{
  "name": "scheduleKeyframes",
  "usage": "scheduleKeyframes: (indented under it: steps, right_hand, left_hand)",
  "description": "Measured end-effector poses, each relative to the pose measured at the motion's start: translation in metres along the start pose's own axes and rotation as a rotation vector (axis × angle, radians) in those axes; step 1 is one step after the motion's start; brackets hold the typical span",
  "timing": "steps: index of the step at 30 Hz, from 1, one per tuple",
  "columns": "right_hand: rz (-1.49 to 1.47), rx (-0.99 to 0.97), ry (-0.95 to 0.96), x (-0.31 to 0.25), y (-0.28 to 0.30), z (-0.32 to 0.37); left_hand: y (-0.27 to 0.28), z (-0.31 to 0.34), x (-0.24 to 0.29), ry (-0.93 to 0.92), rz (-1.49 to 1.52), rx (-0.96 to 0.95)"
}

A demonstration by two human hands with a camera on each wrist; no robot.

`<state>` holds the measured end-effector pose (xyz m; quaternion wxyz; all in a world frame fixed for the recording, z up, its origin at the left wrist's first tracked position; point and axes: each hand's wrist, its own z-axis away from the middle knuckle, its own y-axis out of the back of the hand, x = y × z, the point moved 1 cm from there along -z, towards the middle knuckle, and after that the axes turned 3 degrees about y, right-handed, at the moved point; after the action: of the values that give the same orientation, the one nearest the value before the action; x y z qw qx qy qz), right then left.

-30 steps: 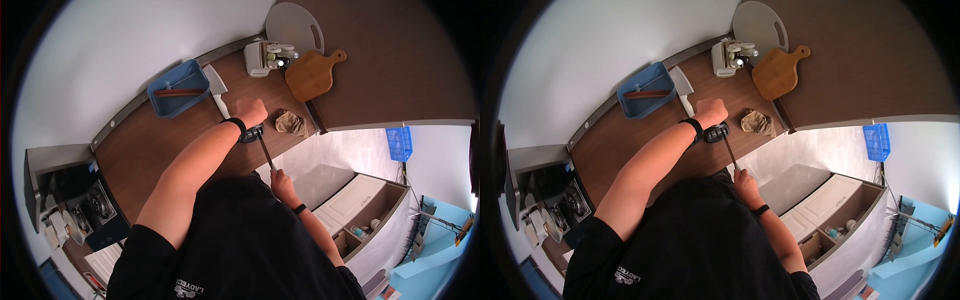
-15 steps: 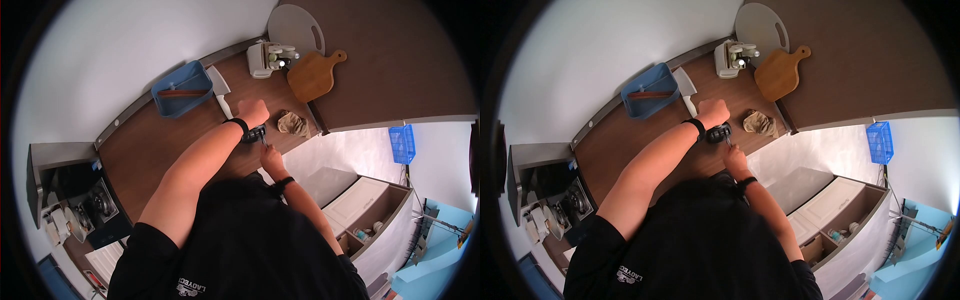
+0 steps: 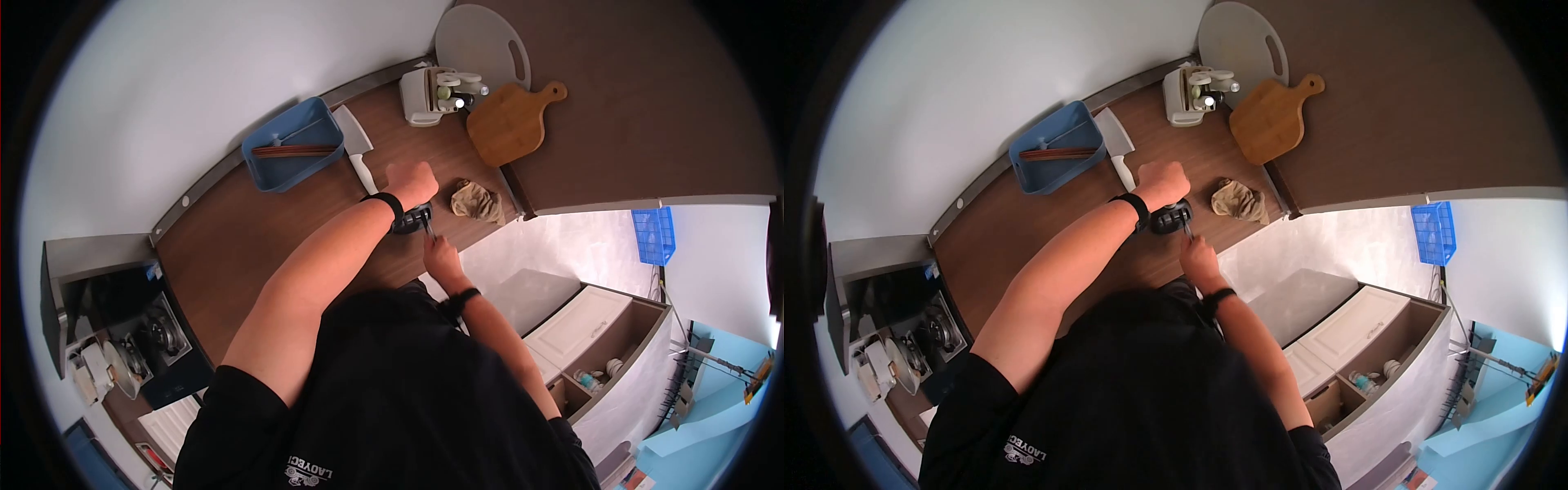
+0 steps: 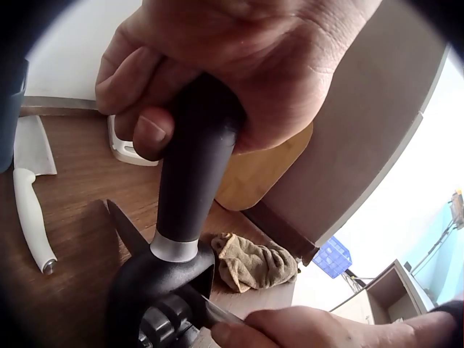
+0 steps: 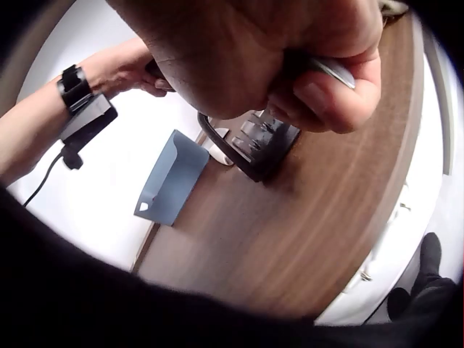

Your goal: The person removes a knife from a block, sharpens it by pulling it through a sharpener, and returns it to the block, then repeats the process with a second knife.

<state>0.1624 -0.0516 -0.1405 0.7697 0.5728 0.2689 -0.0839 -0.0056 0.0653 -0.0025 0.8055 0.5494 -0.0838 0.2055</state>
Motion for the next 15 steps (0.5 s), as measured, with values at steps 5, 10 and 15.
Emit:
scheduleKeyframes:
  steps: [5, 10, 15]
  right_hand:
    - [-0.094, 0.07, -0.052, -0.021, 0.013, -0.031]
    - [-0.032, -0.004, -0.026, -0.021, 0.038, 0.022]
    - [-0.005, -0.133, -0.051, -0.005, 0.062, 0.094]
  left_hand:
    - [0.005, -0.001, 0.001, 0.006, 0.031, 0.012]
    - [0.004, 0.0, -0.001, 0.032, 0.031, -0.015]
    - [0.006, 0.0, -0.004, 0.009, 0.036, -0.024]
